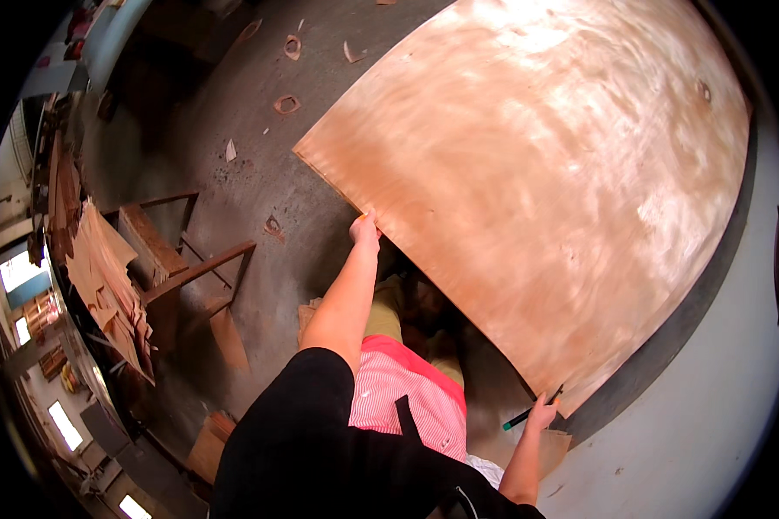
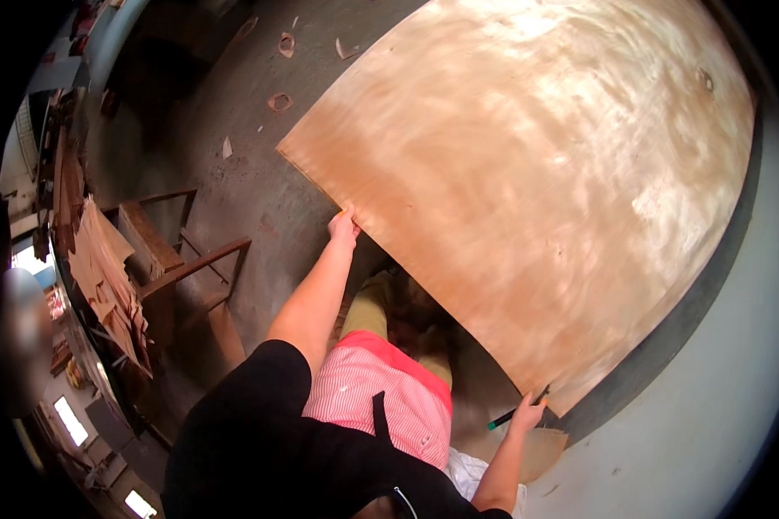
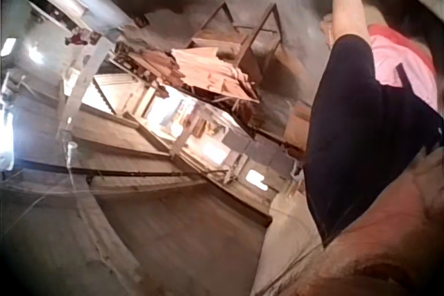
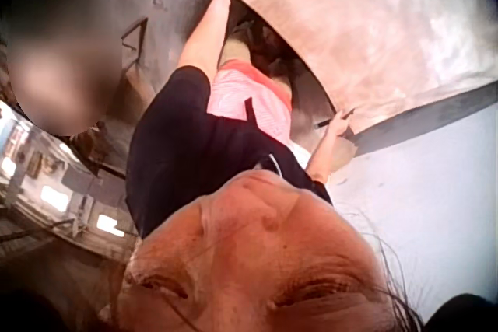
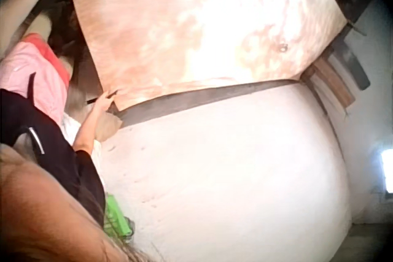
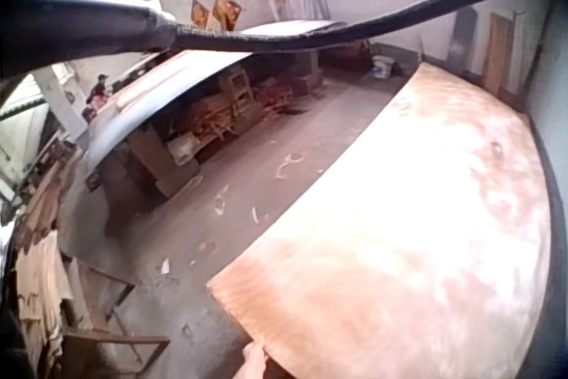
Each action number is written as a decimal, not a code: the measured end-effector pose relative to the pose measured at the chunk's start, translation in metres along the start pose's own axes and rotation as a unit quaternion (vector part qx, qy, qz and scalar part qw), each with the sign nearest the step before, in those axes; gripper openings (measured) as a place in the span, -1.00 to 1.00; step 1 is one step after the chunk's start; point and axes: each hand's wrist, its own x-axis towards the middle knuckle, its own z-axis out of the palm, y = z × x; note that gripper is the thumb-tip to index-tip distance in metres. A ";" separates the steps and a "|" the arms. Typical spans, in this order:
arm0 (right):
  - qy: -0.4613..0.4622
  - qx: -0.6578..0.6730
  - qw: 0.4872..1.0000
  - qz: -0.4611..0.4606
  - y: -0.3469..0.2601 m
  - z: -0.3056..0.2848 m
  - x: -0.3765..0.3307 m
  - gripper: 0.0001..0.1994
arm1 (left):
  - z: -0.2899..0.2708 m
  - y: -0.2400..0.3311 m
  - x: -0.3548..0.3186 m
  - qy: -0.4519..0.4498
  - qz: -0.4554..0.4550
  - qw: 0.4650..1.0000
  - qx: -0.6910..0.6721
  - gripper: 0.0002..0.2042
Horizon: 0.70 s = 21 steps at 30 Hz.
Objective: The person uses a utility knife and a metal ruler to cut straight lines on a large sheet of plywood. They then use a long flexible ruler to cut curved lines, separating the sheet into smaller pieces.
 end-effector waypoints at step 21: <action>-0.077 -0.007 0.997 0.013 -0.027 0.033 -0.006 -0.57 | -0.008 0.000 0.019 -0.003 -0.005 0.998 0.068 -0.80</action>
